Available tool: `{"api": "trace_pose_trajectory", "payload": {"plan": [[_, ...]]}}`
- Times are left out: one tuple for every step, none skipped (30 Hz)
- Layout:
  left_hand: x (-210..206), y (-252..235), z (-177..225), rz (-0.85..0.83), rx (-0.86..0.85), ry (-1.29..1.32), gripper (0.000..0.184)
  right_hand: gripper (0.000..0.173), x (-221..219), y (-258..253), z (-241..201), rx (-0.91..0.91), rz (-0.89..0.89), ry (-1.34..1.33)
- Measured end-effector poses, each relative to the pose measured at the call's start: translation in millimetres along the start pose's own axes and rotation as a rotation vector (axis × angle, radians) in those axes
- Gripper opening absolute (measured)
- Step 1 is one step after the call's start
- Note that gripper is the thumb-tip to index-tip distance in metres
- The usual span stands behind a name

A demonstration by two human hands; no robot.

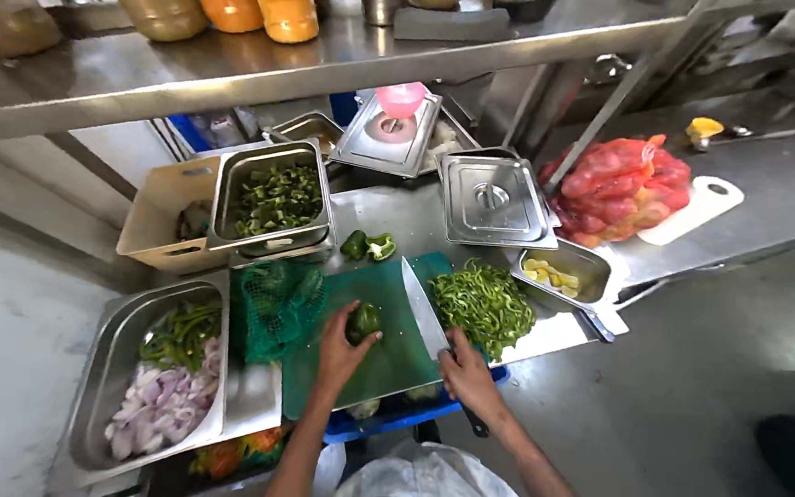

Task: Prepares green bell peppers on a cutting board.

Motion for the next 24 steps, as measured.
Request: {"api": "trace_pose_trajectory", "payload": {"plan": [[3.1, -2.1, -1.5, -0.028, -0.020, -0.012, 0.072, 0.041, -3.4, 3.1, 0.1, -0.002, 0.017, 0.016], [8.2, -3.7, -3.6, -0.066, -0.032, -0.020, 0.069, 0.043, -9.2, 4.5, -0.5, 0.001, 0.027, 0.035], [13.5, -4.0, -5.8, -0.105, -0.041, -0.025, 0.065, 0.046, -16.2, 6.1, -1.2, 0.002, 0.034, 0.051], [17.7, -3.6, -6.5, -0.136, -0.054, -0.025, 0.063, 0.047, -22.4, 7.8, -1.4, -0.001, 0.042, 0.063], [21.5, -3.0, -5.9, -0.166, -0.070, -0.021, 0.061, 0.046, -27.9, 9.6, -1.7, -0.006, 0.048, 0.074], [25.4, -3.0, -5.2, -0.186, -0.089, -0.017, 0.059, 0.045, -32.9, 11.4, -2.6, -0.012, 0.052, 0.090], [28.9, -3.4, -5.2, -0.195, -0.114, -0.012, 0.058, 0.043, -37.3, 13.1, -3.7, -0.022, 0.053, 0.111], [31.9, -3.9, -6.1, -0.200, -0.138, -0.013, 0.056, 0.041, -41.6, 15.1, -5.3, -0.035, 0.047, 0.131], [34.3, -4.4, -7.9, -0.202, -0.156, -0.019, 0.055, 0.040, -45.7, 17.6, -7.7, -0.050, 0.034, 0.148], [36.1, -4.4, -9.8, -0.196, -0.170, -0.028, 0.053, 0.039, -49.6, 20.2, -10.9, -0.069, 0.017, 0.159], [37.2, -4.4, -11.4, -0.187, -0.180, -0.029, 0.052, 0.039, -52.6, 22.6, -14.4, -0.090, 0.003, 0.177], [38.0, -4.6, -12.7, -0.174, -0.187, -0.018, 0.050, 0.039, -54.4, 24.4, -17.7, -0.107, -0.009, 0.210], [37.8, -5.5, -14.6, -0.158, -0.195, -0.001, 0.048, 0.040, -55.5, 25.8, -21.1, -0.112, -0.018, 0.255], [37.1, -6.3, -17.4, -0.141, -0.209, 0.021, 0.046, 0.039, -56.3, 27.7, -24.7, -0.112, -0.025, 0.300], [35.5, -6.7, -21.0, -0.121, -0.227, 0.041, 0.044, 0.039, -56.9, 30.2, -28.6, -0.110, -0.032, 0.342], [33.7, -7.6, -24.7, -0.101, -0.250, 0.060, 0.044, 0.039, -57.2, 32.4, -33.8, -0.110, -0.040, 0.378], [32.4, -8.9, -27.7, -0.092, -0.269, 0.075, 0.044, 0.038, -57.6, 34.2, -39.7, -0.105, -0.049, 0.410], [31.6, -10.0, -29.4, -0.101, -0.281, 0.085, 0.045, 0.038, -58.0, 35.5, -44.6, -0.099, -0.055, 0.439], [30.9, -11.3, -30.3, -0.109, -0.294, 0.094, 0.044, 0.037, -58.6, 35.9, -48.7, -0.091, -0.056, 0.463], [30.3, -12.4, -30.7, -0.116, -0.303, 0.099, 0.044, 0.038, -59.5, 35.7, -52.2, -0.085, -0.055, 0.487], [29.9, -13.0, -30.6, -0.122, -0.310, 0.100, 0.044, 0.038, -60.8, 35.1, -55.5, -0.087, -0.057, 0.516], [29.4, -13.7, -30.7, -0.126, -0.315, 0.095, 0.043, 0.038, -62.4, 34.1, -58.4, -0.097, -0.062, 0.546], [28.9, -14.1, -30.9, -0.127, -0.319, 0.088, 0.043, 0.037, -64.6, 32.8, -61.2, -0.112, -0.071, 0.575], [28.5, -14.6, -30.9, -0.125, -0.323, 0.084, 0.043, 0.036, -67.2, 31.0, -64.8, -0.132, -0.086, 0.608]]}}
Point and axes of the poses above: each hand's wrist, its own y-axis away from the middle knuckle, its own x-axis out of the back of the hand, z = x × y, the point moved 1 cm from there along -y, towards the middle knuckle, and after that the axes turned 15 degrees about -y, right-handed, at the moved point
